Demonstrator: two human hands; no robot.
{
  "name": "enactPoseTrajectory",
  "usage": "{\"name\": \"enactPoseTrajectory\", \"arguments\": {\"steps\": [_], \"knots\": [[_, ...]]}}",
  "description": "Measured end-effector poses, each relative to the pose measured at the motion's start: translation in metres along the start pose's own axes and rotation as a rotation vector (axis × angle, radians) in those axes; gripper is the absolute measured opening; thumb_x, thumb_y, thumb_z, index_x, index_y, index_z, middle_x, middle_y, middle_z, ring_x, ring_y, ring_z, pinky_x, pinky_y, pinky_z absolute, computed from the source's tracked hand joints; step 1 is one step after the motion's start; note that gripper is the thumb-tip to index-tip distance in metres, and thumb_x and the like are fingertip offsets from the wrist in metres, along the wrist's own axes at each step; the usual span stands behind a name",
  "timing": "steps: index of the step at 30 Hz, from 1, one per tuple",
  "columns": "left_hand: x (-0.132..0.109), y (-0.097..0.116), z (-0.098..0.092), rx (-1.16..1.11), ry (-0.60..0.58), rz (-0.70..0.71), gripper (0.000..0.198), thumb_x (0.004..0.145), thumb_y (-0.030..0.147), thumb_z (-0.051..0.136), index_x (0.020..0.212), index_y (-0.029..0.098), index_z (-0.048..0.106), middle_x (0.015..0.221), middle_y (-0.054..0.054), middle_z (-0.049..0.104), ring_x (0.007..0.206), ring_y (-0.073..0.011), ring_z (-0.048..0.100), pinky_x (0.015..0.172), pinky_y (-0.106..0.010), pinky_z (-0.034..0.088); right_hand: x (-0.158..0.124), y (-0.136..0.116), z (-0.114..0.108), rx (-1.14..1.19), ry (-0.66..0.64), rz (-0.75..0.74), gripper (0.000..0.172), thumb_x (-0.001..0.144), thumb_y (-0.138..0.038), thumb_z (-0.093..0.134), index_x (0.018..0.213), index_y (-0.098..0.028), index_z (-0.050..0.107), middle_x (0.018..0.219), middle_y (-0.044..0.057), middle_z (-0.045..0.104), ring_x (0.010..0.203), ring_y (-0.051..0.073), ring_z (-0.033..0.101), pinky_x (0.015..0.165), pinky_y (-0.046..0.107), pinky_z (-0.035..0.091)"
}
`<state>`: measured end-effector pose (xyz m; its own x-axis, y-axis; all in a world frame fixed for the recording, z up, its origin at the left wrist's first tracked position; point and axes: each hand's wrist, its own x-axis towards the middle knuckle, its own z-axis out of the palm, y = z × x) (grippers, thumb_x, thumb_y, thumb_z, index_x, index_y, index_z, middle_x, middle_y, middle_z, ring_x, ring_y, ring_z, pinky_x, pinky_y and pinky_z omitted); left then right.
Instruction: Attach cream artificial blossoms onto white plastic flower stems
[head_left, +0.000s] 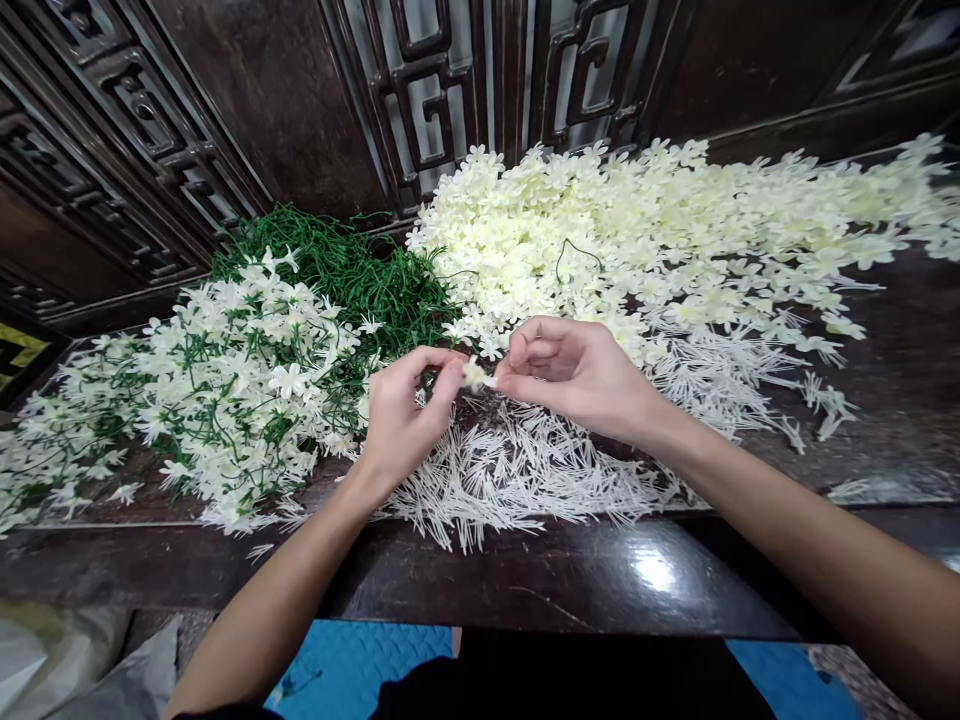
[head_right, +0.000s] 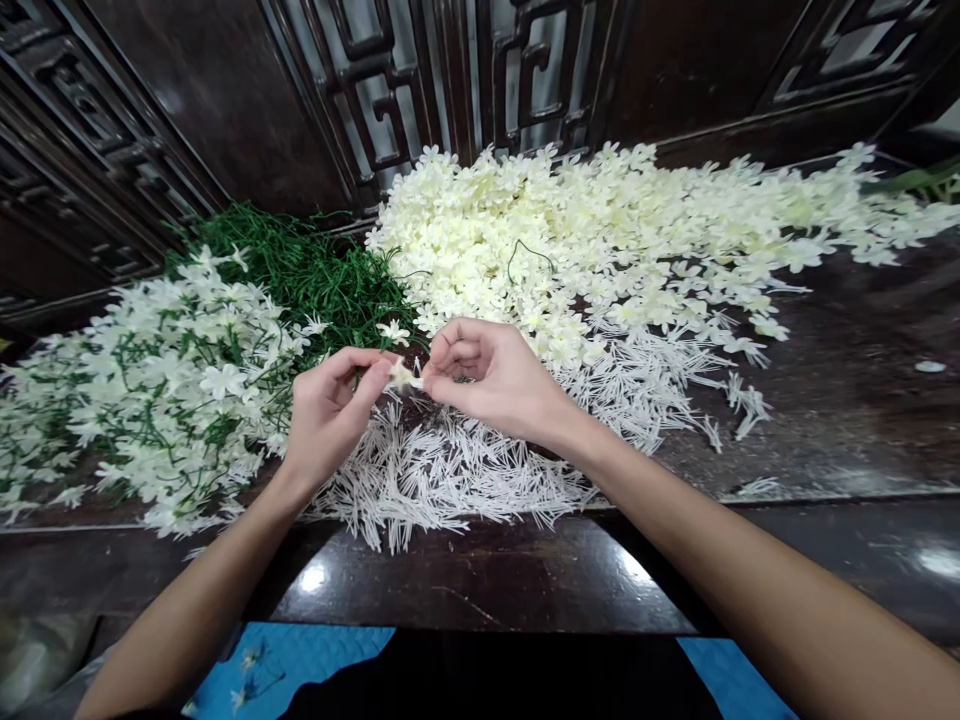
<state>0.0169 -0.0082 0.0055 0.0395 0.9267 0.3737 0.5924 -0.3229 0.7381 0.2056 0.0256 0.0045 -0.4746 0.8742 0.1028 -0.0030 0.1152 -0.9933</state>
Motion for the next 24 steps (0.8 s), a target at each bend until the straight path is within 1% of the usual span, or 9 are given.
{"name": "enactPoseTrajectory", "arguments": {"steps": [2, 4, 7, 10, 12, 16, 18, 21, 24], "knots": [[0.0019, -0.0022, -0.0018, 0.056, 0.100, -0.028, 0.013, 0.087, 0.021, 0.055, 0.081, 0.016, 0.065, 0.074, -0.003, 0.068, 0.061, -0.0120, 0.058, 0.055, -0.026, 0.048, 0.0005, -0.0007, -0.0030, -0.019, 0.020, -0.003, 0.014, 0.069, -0.012, 0.069, 0.075, -0.020, 0.058, 0.076, 0.002, 0.067, 0.070, 0.016, 0.065, 0.073, 0.039, 0.057], [0.0034, -0.0049, -0.0031, 0.070, 0.147, -0.031, 0.009, 0.085, 0.021, 0.057, 0.083, 0.015, 0.065, 0.077, -0.004, 0.068, 0.065, -0.0129, 0.059, 0.058, -0.026, 0.049, 0.0015, -0.0008, -0.0056, -0.035, 0.056, -0.001, 0.014, 0.069, -0.013, 0.069, 0.076, -0.020, 0.059, 0.076, 0.002, 0.067, 0.070, 0.017, 0.065, 0.074, 0.040, 0.057], [0.0042, -0.0074, -0.0030, 0.094, 0.133, 0.055, 0.012, 0.079, 0.015, 0.063, 0.091, 0.014, 0.065, 0.089, -0.007, 0.069, 0.081, -0.0160, 0.063, 0.075, -0.032, 0.053, 0.0042, 0.0002, -0.0068, -0.068, 0.136, 0.032, 0.014, 0.069, -0.013, 0.069, 0.076, -0.020, 0.059, 0.076, 0.003, 0.066, 0.070, 0.018, 0.065, 0.076, 0.043, 0.056], [0.0036, -0.0053, -0.0014, 0.145, 0.105, 0.163, 0.007, 0.080, 0.012, 0.061, 0.085, 0.014, 0.065, 0.084, -0.006, 0.069, 0.079, -0.0158, 0.063, 0.075, -0.032, 0.053, 0.0062, 0.0021, -0.0062, -0.095, 0.172, 0.062, 0.013, 0.069, -0.012, 0.068, 0.074, -0.019, 0.059, 0.075, 0.004, 0.064, 0.069, 0.017, 0.063, 0.075, 0.043, 0.056], [0.0033, -0.0023, -0.0007, 0.106, 0.064, 0.158, 0.007, 0.082, 0.013, 0.060, 0.084, 0.015, 0.067, 0.083, -0.005, 0.070, 0.077, -0.0151, 0.063, 0.072, -0.031, 0.054, 0.0063, 0.0034, -0.0064, -0.067, 0.124, 0.046, 0.013, 0.070, -0.013, 0.069, 0.077, -0.019, 0.059, 0.077, 0.004, 0.065, 0.072, 0.018, 0.064, 0.077, 0.043, 0.055], [0.0040, 0.0007, -0.0002, -0.137, -0.072, 0.000, 0.014, 0.084, 0.017, 0.060, 0.096, 0.017, 0.068, 0.092, -0.006, 0.073, 0.082, -0.0155, 0.067, 0.076, -0.031, 0.057, 0.0045, 0.0048, -0.0076, 0.043, -0.052, -0.016, 0.015, 0.074, -0.018, 0.070, 0.084, -0.020, 0.059, 0.084, 0.002, 0.065, 0.080, 0.017, 0.064, 0.081, 0.041, 0.054], [0.0045, -0.0004, 0.0001, -0.252, -0.134, -0.056, 0.017, 0.083, 0.017, 0.061, 0.099, 0.016, 0.068, 0.096, -0.007, 0.073, 0.085, -0.0164, 0.068, 0.077, -0.032, 0.058, 0.0039, 0.0053, -0.0073, 0.052, -0.092, -0.014, 0.014, 0.075, -0.020, 0.070, 0.084, -0.020, 0.058, 0.084, 0.002, 0.065, 0.080, 0.017, 0.064, 0.080, 0.040, 0.054], [0.0045, -0.0028, 0.0011, -0.335, -0.159, -0.086, 0.015, 0.080, 0.016, 0.065, 0.095, 0.018, 0.069, 0.095, -0.006, 0.073, 0.083, -0.0164, 0.068, 0.076, -0.031, 0.058, 0.0040, 0.0058, -0.0058, 0.025, -0.109, -0.004, 0.012, 0.077, -0.023, 0.069, 0.083, -0.020, 0.058, 0.085, 0.002, 0.066, 0.080, 0.017, 0.064, 0.079, 0.040, 0.054], [0.0042, -0.0037, 0.0017, -0.325, -0.137, -0.074, 0.011, 0.079, 0.017, 0.067, 0.089, 0.019, 0.071, 0.088, -0.005, 0.074, 0.079, -0.0155, 0.068, 0.073, -0.028, 0.058, 0.0046, 0.0054, -0.0064, 0.009, -0.112, -0.007, 0.012, 0.077, -0.023, 0.068, 0.084, -0.020, 0.058, 0.085, 0.003, 0.066, 0.079, 0.017, 0.064, 0.079, 0.040, 0.054]]}}
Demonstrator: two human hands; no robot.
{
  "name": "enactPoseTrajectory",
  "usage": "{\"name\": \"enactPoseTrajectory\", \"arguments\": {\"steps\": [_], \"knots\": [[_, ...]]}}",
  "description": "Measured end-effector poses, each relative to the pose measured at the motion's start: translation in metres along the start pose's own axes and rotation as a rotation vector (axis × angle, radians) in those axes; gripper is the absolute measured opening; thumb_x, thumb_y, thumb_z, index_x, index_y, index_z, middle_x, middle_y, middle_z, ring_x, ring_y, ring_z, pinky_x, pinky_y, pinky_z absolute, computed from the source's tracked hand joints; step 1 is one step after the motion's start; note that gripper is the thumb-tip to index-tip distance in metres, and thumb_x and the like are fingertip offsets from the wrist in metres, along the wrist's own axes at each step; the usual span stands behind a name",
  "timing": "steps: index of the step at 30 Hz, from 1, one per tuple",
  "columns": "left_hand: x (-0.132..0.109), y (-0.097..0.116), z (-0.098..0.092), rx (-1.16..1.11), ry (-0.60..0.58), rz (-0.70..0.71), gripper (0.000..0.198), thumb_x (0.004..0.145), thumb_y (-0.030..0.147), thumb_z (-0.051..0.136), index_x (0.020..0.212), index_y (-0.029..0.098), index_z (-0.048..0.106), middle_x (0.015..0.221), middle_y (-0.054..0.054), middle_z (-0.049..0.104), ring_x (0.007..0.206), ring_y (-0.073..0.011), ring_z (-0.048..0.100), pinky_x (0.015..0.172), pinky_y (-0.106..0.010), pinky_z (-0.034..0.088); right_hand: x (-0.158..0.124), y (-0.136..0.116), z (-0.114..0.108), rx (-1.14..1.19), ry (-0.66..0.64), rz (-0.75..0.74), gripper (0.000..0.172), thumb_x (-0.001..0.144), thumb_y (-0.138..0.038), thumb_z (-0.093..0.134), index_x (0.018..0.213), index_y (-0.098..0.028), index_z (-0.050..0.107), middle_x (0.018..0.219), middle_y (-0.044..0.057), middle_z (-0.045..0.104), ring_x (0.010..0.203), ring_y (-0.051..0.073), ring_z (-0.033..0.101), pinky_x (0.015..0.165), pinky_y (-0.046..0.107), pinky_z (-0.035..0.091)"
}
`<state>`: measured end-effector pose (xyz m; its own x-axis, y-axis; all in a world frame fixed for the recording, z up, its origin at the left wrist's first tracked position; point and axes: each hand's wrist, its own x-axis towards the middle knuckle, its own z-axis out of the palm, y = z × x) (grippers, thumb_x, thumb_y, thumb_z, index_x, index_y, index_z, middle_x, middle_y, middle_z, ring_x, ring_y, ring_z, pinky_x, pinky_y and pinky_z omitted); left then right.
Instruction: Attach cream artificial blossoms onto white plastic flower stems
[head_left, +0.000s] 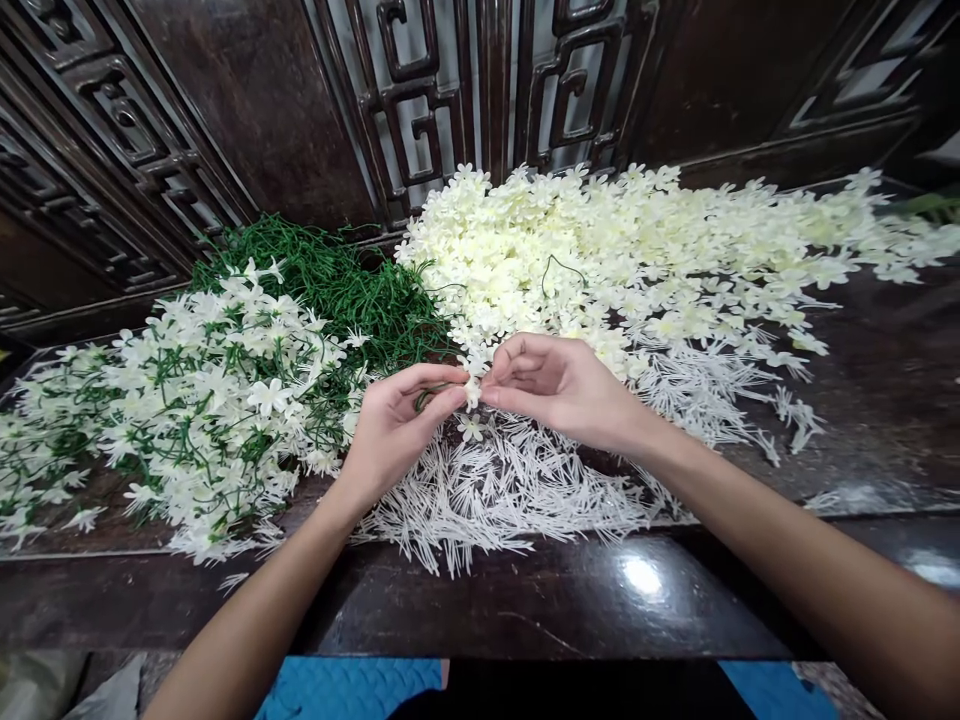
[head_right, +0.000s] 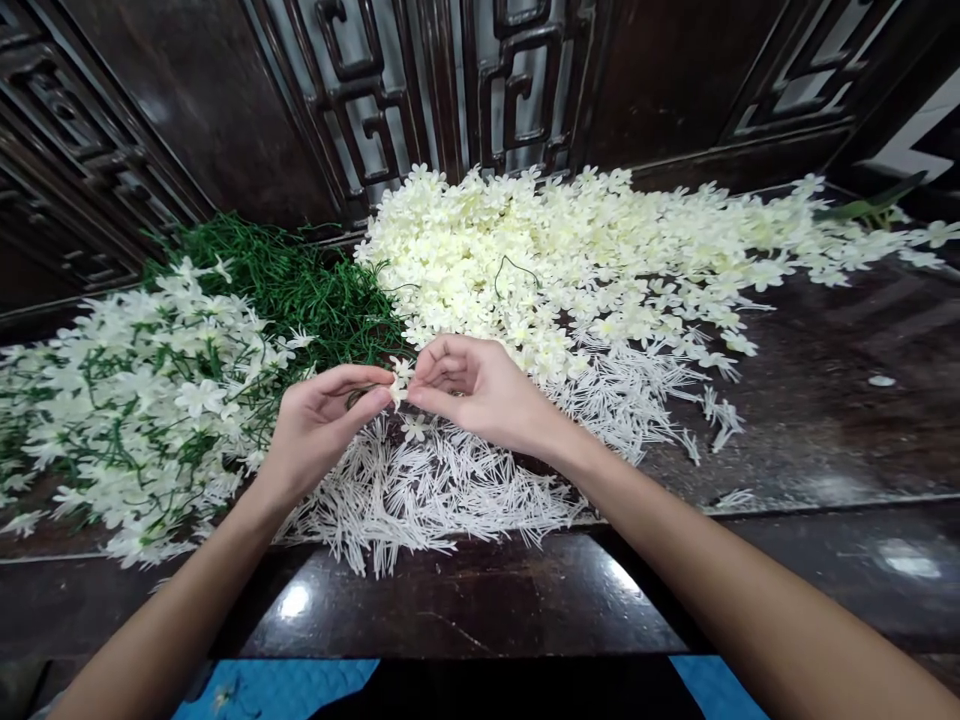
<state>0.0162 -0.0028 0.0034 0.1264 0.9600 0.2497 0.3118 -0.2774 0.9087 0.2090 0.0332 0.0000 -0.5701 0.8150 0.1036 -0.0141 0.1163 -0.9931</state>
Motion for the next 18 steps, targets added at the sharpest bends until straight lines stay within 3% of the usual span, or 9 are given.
{"name": "enactPoseTrajectory", "arguments": {"steps": [4, 8, 12, 18], "knots": [[0.000, 0.000, -0.001, 0.035, 0.080, -0.020, 0.009, 0.079, 0.019, 0.069, 0.088, 0.019, 0.071, 0.089, -0.005, 0.073, 0.080, -0.0152, 0.067, 0.073, -0.026, 0.057, -0.001, -0.001, -0.007, -0.280, -0.024, -0.074, 0.011, 0.078, -0.018, 0.062, 0.089, -0.020, 0.060, 0.090, 0.004, 0.065, 0.086, 0.019, 0.062, 0.083, 0.042, 0.052], [0.001, -0.002, -0.002, -0.011, 0.128, -0.114, 0.014, 0.077, 0.024, 0.072, 0.090, 0.020, 0.069, 0.089, -0.004, 0.072, 0.081, -0.0144, 0.067, 0.073, -0.021, 0.056, -0.003, 0.006, -0.015, -0.736, -0.189, -0.118, 0.027, 0.075, -0.006, 0.056, 0.097, -0.019, 0.064, 0.102, 0.005, 0.066, 0.104, 0.022, 0.057, 0.095, 0.046, 0.044], [0.002, -0.003, -0.001, -0.027, 0.162, -0.148, 0.018, 0.074, 0.027, 0.075, 0.089, 0.020, 0.067, 0.087, -0.004, 0.070, 0.081, -0.0169, 0.067, 0.072, -0.023, 0.056, -0.002, 0.014, -0.016, -0.855, -0.245, -0.140, 0.028, 0.075, -0.002, 0.051, 0.094, -0.018, 0.065, 0.095, 0.002, 0.067, 0.098, 0.018, 0.058, 0.100, 0.044, 0.040], [0.003, -0.003, 0.000, -0.013, 0.124, -0.139, 0.016, 0.076, 0.028, 0.072, 0.087, 0.018, 0.069, 0.089, -0.007, 0.071, 0.084, -0.0197, 0.067, 0.076, -0.030, 0.057, -0.001, 0.006, -0.017, -0.753, -0.225, -0.117, 0.028, 0.080, -0.005, 0.050, 0.100, -0.018, 0.066, 0.100, 0.003, 0.067, 0.093, 0.016, 0.061, 0.091, 0.040, 0.048]]}}
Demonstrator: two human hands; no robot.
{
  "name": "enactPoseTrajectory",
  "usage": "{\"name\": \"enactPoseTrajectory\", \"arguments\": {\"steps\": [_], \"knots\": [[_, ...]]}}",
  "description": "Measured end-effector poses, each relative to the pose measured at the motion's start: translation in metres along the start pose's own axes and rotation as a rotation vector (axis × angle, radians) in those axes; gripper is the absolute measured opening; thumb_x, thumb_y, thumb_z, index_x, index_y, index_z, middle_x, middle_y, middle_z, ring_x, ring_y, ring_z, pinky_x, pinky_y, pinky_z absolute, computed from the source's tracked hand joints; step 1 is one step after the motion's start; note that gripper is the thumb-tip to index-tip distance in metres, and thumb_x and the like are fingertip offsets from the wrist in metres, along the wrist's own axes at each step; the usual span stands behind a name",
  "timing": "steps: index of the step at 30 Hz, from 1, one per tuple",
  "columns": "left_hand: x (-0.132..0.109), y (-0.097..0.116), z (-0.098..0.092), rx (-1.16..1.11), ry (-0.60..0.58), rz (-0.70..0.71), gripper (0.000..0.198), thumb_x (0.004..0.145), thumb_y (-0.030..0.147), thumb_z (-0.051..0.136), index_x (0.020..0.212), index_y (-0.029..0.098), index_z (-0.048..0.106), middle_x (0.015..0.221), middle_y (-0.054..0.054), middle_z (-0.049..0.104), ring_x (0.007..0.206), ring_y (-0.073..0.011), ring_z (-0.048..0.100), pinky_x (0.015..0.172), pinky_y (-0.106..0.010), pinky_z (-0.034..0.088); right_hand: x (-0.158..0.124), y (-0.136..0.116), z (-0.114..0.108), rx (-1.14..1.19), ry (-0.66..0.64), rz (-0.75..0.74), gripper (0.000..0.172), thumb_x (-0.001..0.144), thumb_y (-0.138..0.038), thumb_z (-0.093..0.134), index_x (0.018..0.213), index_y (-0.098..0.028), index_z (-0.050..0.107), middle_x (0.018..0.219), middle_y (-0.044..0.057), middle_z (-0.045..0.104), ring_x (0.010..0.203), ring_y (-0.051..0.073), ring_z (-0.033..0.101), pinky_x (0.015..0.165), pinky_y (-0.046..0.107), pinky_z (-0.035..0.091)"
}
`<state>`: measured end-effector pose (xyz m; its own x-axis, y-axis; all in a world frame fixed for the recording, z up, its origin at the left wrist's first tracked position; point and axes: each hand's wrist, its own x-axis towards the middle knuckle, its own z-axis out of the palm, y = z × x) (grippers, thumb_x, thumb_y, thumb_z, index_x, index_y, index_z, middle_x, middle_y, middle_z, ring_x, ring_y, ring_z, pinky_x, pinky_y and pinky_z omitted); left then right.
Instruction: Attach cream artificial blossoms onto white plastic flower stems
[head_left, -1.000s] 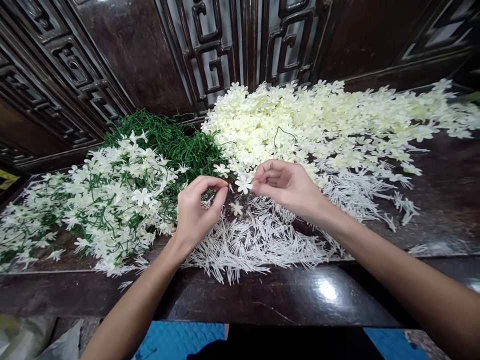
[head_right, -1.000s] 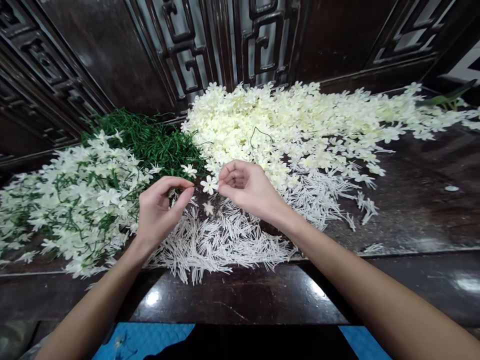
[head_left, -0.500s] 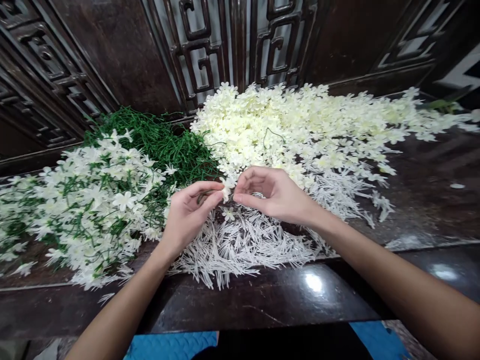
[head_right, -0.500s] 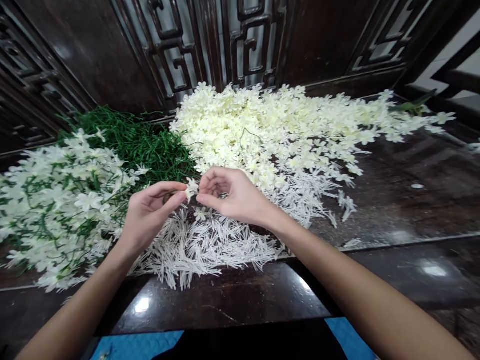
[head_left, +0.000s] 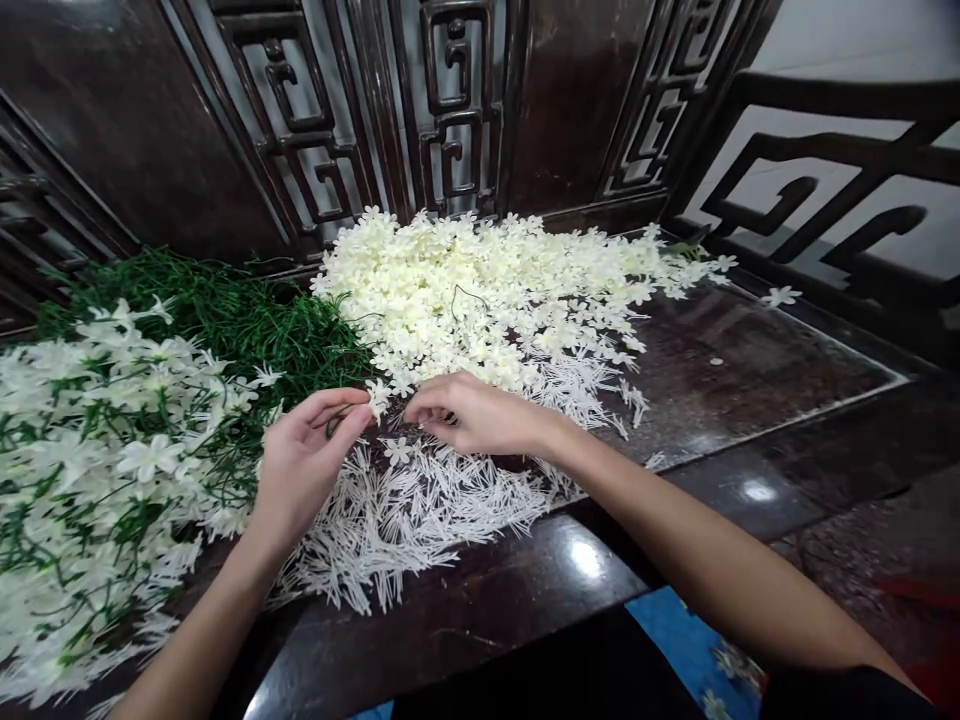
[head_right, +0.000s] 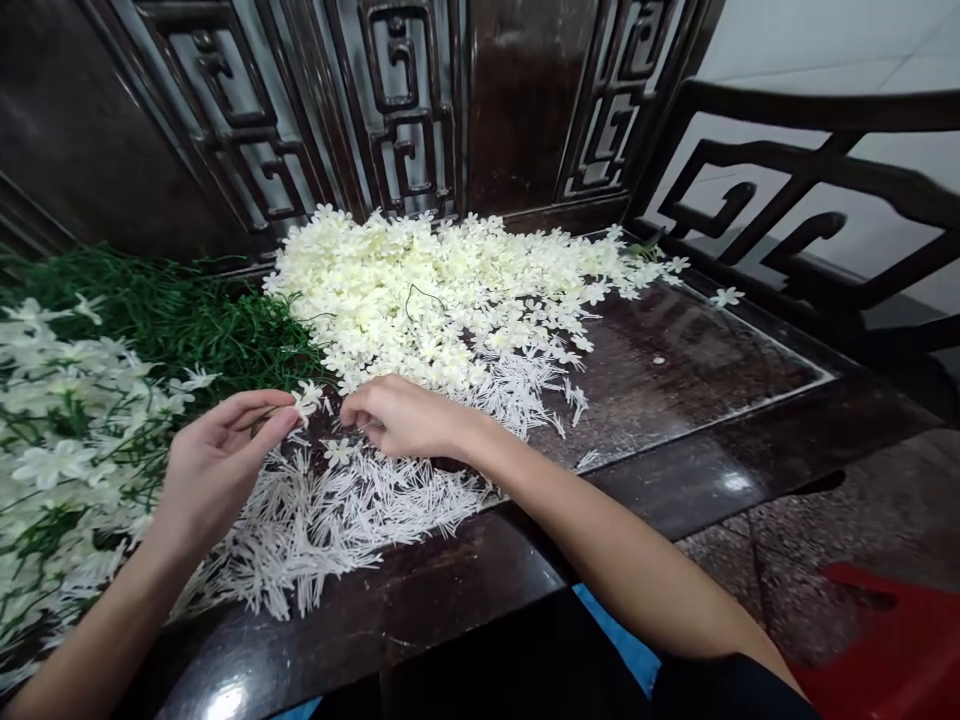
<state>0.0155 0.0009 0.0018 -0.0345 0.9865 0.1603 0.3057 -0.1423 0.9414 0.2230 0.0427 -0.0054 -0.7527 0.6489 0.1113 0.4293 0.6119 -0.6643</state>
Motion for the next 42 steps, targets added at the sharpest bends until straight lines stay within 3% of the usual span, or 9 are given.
{"name": "enactPoseTrajectory", "arguments": {"steps": [3, 10, 15, 21, 26, 29, 33, 42], "knots": [[0.000, -0.002, 0.001, -0.006, -0.015, 0.028, 0.013, 0.078, 0.027, 0.070, 0.087, 0.017, 0.069, 0.087, -0.008, 0.072, 0.081, -0.0191, 0.067, 0.074, -0.030, 0.057, -0.001, -0.004, -0.006, 0.150, 0.020, 0.030, 0.021, 0.084, -0.015, 0.055, 0.099, -0.019, 0.068, 0.101, 0.005, 0.068, 0.091, 0.016, 0.063, 0.085, 0.040, 0.052], [-0.001, -0.006, 0.003, -0.053, -0.028, 0.097, 0.008, 0.081, 0.023, 0.064, 0.084, 0.016, 0.067, 0.081, -0.007, 0.072, 0.074, -0.0161, 0.067, 0.069, -0.030, 0.057, 0.000, -0.007, -0.012, 0.360, 0.131, 0.114, 0.006, 0.077, -0.027, 0.068, 0.079, -0.022, 0.070, 0.078, 0.002, 0.070, 0.070, 0.016, 0.065, 0.068, 0.038, 0.056], [-0.004, -0.006, 0.004, -0.089, -0.044, 0.093, 0.007, 0.082, 0.021, 0.062, 0.085, 0.016, 0.066, 0.078, -0.006, 0.071, 0.071, -0.0145, 0.067, 0.069, -0.029, 0.058, 0.000, -0.016, -0.012, 0.455, 0.165, 0.151, 0.010, 0.076, -0.026, 0.068, 0.083, -0.020, 0.067, 0.084, 0.004, 0.068, 0.073, 0.017, 0.066, 0.075, 0.042, 0.057], [-0.003, -0.007, 0.004, -0.131, -0.083, 0.062, 0.009, 0.078, 0.018, 0.066, 0.086, 0.017, 0.067, 0.085, -0.007, 0.072, 0.077, -0.0154, 0.068, 0.075, -0.032, 0.058, -0.002, -0.019, -0.013, 0.479, 0.146, 0.092, 0.014, 0.073, -0.025, 0.070, 0.085, -0.020, 0.066, 0.087, 0.004, 0.068, 0.081, 0.019, 0.065, 0.083, 0.045, 0.055], [-0.004, -0.010, 0.005, -0.150, -0.093, 0.057, 0.010, 0.077, 0.020, 0.067, 0.086, 0.016, 0.068, 0.086, -0.008, 0.072, 0.078, -0.0159, 0.067, 0.076, -0.033, 0.057, -0.002, -0.022, -0.014, 0.506, 0.221, 0.087, 0.014, 0.071, -0.025, 0.074, 0.082, -0.021, 0.067, 0.081, 0.003, 0.067, 0.074, 0.018, 0.065, 0.076, 0.043, 0.057], [-0.006, -0.011, 0.007, -0.164, -0.112, 0.074, 0.010, 0.078, 0.021, 0.066, 0.086, 0.016, 0.068, 0.086, -0.008, 0.071, 0.079, -0.0161, 0.067, 0.076, -0.032, 0.057, -0.001, -0.024, -0.009, 0.527, 0.265, 0.064, 0.015, 0.069, -0.023, 0.076, 0.082, -0.021, 0.069, 0.088, 0.004, 0.067, 0.076, 0.018, 0.064, 0.076, 0.041, 0.058], [-0.007, -0.011, 0.010, -0.152, -0.143, 0.122, 0.008, 0.078, 0.019, 0.065, 0.085, 0.016, 0.068, 0.086, -0.006, 0.071, 0.081, -0.0157, 0.066, 0.077, -0.030, 0.055, 0.000, -0.023, 0.000, 0.473, 0.288, 0.037, 0.008, 0.072, -0.020, 0.073, 0.079, -0.024, 0.073, 0.096, 0.005, 0.065, 0.081, 0.018, 0.064, 0.076, 0.041, 0.057], [-0.006, -0.013, 0.009, -0.168, -0.132, 0.119, 0.008, 0.078, 0.020, 0.065, 0.084, 0.015, 0.068, 0.085, -0.006, 0.072, 0.081, -0.0163, 0.066, 0.076, -0.031, 0.055, 0.001, -0.029, 0.004, 0.336, 0.366, 0.053, 0.008, 0.074, -0.016, 0.067, 0.077, -0.022, 0.071, 0.088, 0.004, 0.067, 0.082, 0.020, 0.064, 0.075, 0.041, 0.057]]}}
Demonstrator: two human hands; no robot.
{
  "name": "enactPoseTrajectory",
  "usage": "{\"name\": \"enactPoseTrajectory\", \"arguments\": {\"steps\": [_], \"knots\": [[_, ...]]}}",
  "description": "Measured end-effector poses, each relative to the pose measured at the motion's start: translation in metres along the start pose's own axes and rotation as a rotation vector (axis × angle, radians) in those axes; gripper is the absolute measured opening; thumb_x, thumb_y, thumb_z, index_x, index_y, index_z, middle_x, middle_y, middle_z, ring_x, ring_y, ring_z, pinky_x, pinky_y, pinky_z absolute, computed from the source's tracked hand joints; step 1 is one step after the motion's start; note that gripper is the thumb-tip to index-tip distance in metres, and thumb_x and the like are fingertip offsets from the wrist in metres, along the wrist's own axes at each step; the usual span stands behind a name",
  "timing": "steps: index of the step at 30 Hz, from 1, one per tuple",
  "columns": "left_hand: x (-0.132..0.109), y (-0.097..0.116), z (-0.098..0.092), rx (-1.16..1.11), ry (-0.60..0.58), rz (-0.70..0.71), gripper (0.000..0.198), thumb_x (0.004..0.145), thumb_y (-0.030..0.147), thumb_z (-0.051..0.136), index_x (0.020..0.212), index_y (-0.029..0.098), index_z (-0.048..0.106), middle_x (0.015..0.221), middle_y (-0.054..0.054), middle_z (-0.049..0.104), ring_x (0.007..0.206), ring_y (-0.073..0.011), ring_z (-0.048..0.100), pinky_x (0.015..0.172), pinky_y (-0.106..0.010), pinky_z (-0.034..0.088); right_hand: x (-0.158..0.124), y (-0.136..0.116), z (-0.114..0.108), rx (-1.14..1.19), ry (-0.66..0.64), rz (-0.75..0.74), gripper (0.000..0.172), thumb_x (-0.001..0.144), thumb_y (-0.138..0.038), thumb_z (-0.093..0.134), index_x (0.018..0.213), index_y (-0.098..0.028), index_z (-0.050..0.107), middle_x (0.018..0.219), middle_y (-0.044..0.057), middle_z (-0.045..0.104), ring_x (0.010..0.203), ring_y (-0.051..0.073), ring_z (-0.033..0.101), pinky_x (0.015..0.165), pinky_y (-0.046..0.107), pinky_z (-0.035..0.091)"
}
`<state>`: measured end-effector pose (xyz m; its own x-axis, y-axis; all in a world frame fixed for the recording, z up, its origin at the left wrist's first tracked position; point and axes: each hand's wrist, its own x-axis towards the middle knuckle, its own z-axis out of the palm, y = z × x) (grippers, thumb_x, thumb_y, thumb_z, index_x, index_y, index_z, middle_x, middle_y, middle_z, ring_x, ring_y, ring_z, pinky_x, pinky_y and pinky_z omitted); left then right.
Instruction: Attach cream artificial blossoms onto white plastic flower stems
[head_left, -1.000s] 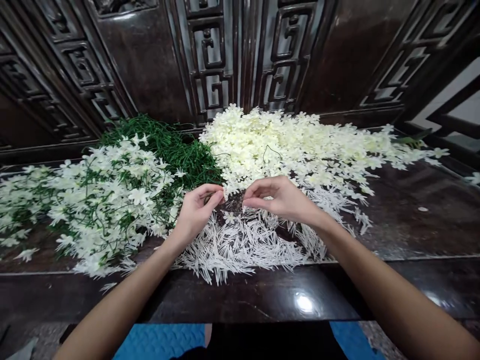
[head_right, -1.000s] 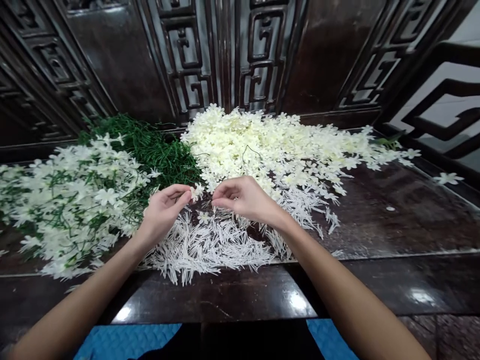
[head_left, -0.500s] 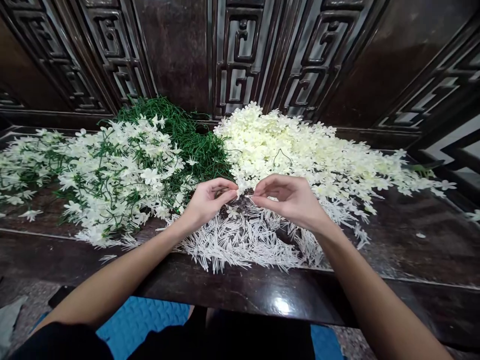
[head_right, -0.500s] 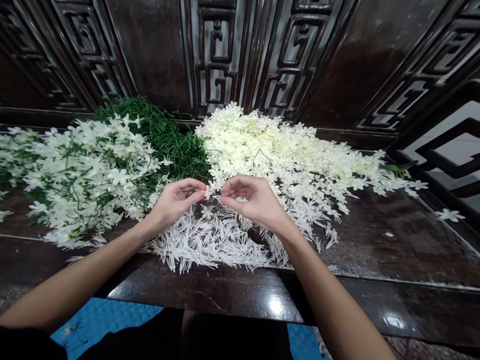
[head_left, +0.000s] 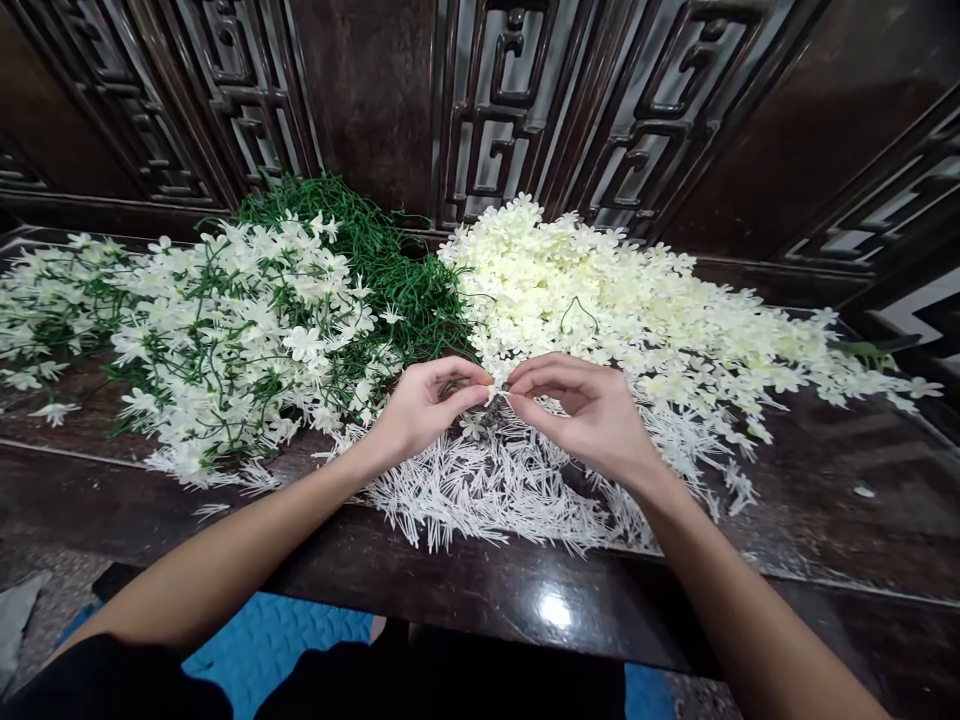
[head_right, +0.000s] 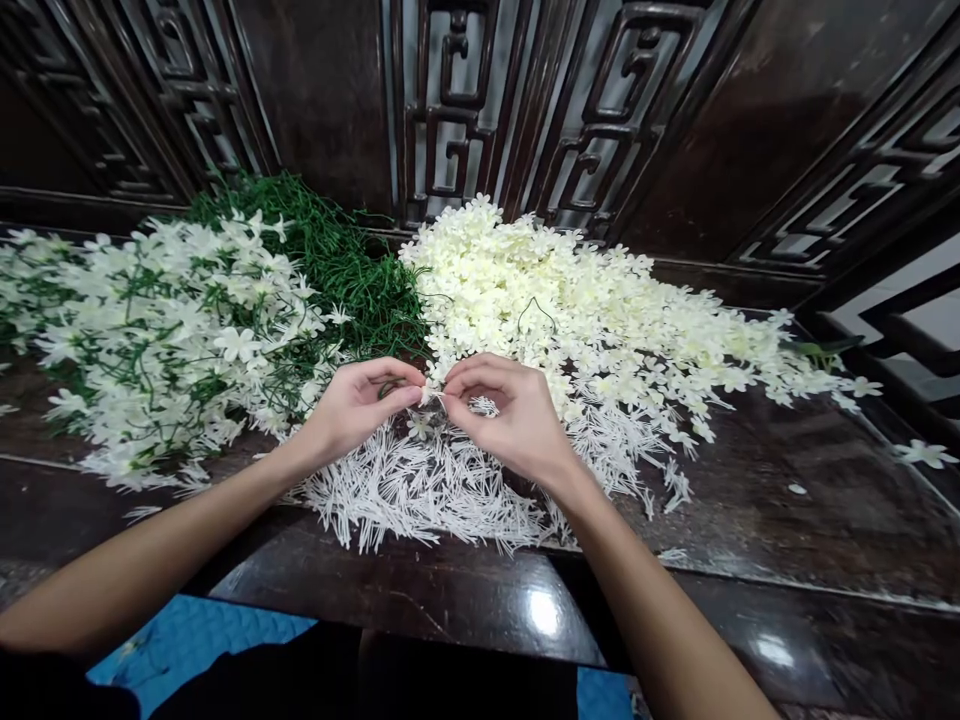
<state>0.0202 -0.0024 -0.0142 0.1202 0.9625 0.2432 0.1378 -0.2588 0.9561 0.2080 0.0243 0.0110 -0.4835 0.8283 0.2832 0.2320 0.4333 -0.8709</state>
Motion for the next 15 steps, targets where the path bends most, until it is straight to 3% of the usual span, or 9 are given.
{"name": "enactPoseTrajectory", "arguments": {"steps": [8, 15], "knots": [[0.000, 0.002, -0.002, 0.038, -0.032, -0.041, 0.010, 0.079, 0.022, 0.067, 0.086, 0.015, 0.069, 0.085, -0.005, 0.072, 0.079, -0.0150, 0.064, 0.074, -0.028, 0.051, -0.002, 0.003, 0.011, -0.135, 0.076, -0.213, 0.010, 0.076, -0.011, 0.063, 0.080, -0.016, 0.070, 0.085, 0.006, 0.067, 0.079, 0.018, 0.064, 0.071, 0.037, 0.057], [0.001, 0.002, -0.002, -0.020, -0.025, -0.078, 0.009, 0.078, 0.018, 0.068, 0.086, 0.014, 0.069, 0.085, -0.005, 0.072, 0.079, -0.0144, 0.064, 0.075, -0.028, 0.052, -0.002, 0.005, 0.013, -0.205, 0.103, -0.282, 0.012, 0.080, -0.008, 0.061, 0.085, -0.016, 0.070, 0.087, 0.007, 0.066, 0.082, 0.018, 0.063, 0.071, 0.036, 0.056]]}}
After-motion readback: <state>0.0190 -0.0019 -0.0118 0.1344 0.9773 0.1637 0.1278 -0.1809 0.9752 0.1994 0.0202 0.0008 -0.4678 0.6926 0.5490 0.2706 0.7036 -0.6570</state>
